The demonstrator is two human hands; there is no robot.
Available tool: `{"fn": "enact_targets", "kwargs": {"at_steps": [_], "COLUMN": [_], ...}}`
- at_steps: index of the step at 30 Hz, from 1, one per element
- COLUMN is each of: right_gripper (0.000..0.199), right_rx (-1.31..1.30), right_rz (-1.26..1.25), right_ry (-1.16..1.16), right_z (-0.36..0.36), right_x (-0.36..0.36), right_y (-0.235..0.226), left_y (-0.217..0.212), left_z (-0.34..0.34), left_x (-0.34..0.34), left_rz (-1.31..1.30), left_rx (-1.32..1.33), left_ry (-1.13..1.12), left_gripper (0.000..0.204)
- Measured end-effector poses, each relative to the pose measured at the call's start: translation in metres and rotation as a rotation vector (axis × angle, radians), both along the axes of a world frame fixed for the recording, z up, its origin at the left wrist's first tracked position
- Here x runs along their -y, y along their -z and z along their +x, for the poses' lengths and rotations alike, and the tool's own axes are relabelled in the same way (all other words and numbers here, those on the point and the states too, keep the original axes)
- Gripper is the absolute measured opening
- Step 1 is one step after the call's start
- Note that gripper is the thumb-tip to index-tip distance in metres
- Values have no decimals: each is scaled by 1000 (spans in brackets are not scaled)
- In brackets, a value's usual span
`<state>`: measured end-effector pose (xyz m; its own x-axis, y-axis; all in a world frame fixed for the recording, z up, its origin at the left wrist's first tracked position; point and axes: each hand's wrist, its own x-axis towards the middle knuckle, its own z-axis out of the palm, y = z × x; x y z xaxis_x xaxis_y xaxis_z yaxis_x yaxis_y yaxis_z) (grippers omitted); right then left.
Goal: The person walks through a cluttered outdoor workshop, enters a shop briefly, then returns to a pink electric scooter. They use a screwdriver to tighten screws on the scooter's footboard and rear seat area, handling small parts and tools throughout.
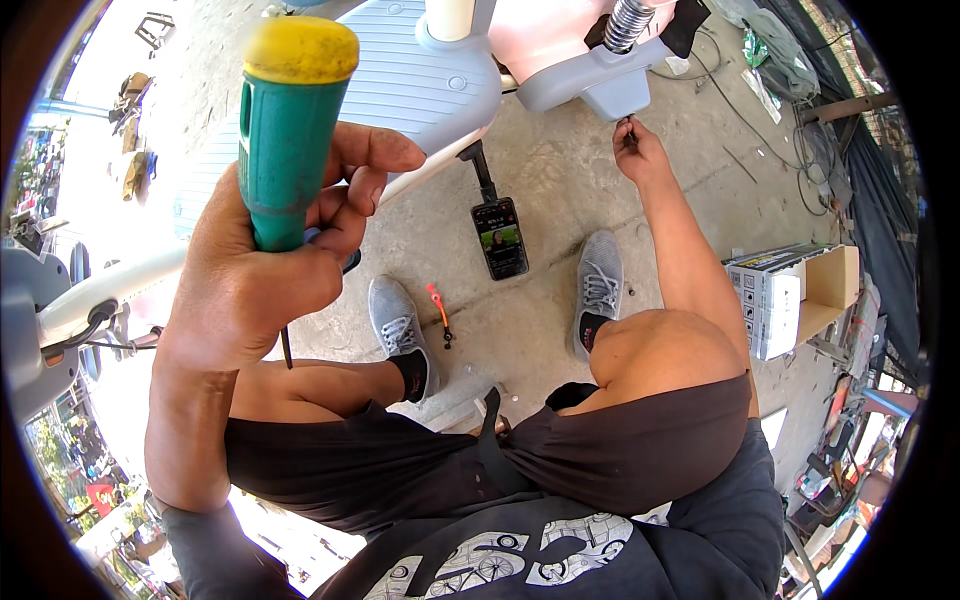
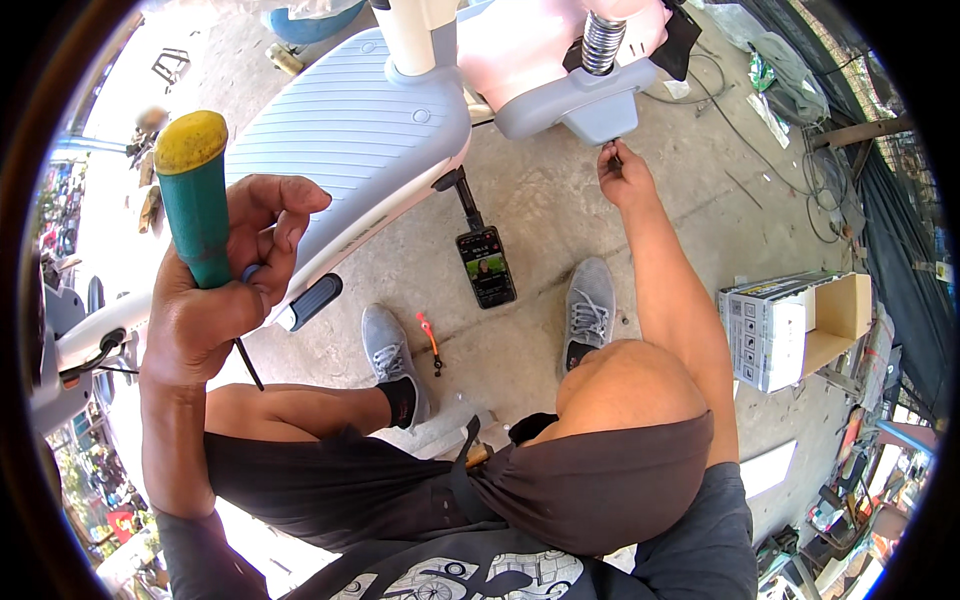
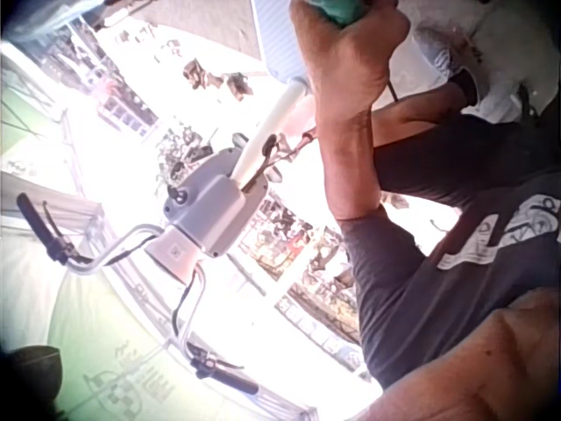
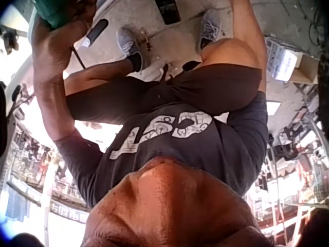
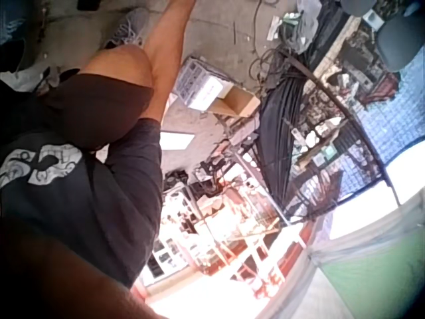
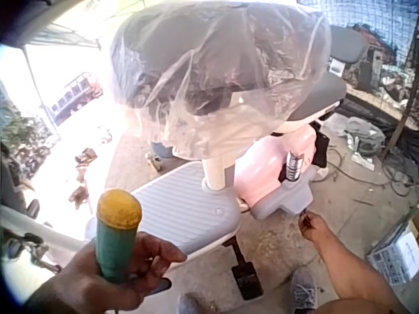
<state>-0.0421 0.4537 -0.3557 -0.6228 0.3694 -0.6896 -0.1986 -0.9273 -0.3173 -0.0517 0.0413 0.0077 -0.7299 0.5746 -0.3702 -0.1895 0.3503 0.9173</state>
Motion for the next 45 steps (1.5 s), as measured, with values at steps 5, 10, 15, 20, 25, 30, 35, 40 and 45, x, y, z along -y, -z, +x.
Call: {"fn": "enact_targets", "kwargs": {"at_steps": [5,10,15,20,25,30,35,40,45], "right_gripper": [11,13,15,14,14,14,14,13,13], "right_rx": [-13,-56,-65,-90,-102,-97,-130,-116,-104], "right_rz": [-19,-41,-69,-85,-97,-93,-104,-123,-147], "right_ry": [10,12,33,53,57,67,57,79,85], "right_z": [-1,-1,-1,-1,-3,-2,-3,-2,-2], "right_x": [2,3,7,6,8,6,6,8,10], "right_y": [-1,1,-3,-1,0,2,3,-4,-3], "left_y": [0,-1,1,2,2,1,0,1,-1], "left_z": [-1,-1,-1,-2,-1,-2,-2,-3,-3], "left_x": [1,1,0,0,0,1,1,0,0], "left_rz": [11,7,2,9,3,5,6,-14,-15], "left_rx": [13,16,11,29,12,28,24,20,44], "left_ry": [17,23,16,21,11,21,29,22,25], "left_gripper": [66,65,64,64,64,65,64,61,58]}}
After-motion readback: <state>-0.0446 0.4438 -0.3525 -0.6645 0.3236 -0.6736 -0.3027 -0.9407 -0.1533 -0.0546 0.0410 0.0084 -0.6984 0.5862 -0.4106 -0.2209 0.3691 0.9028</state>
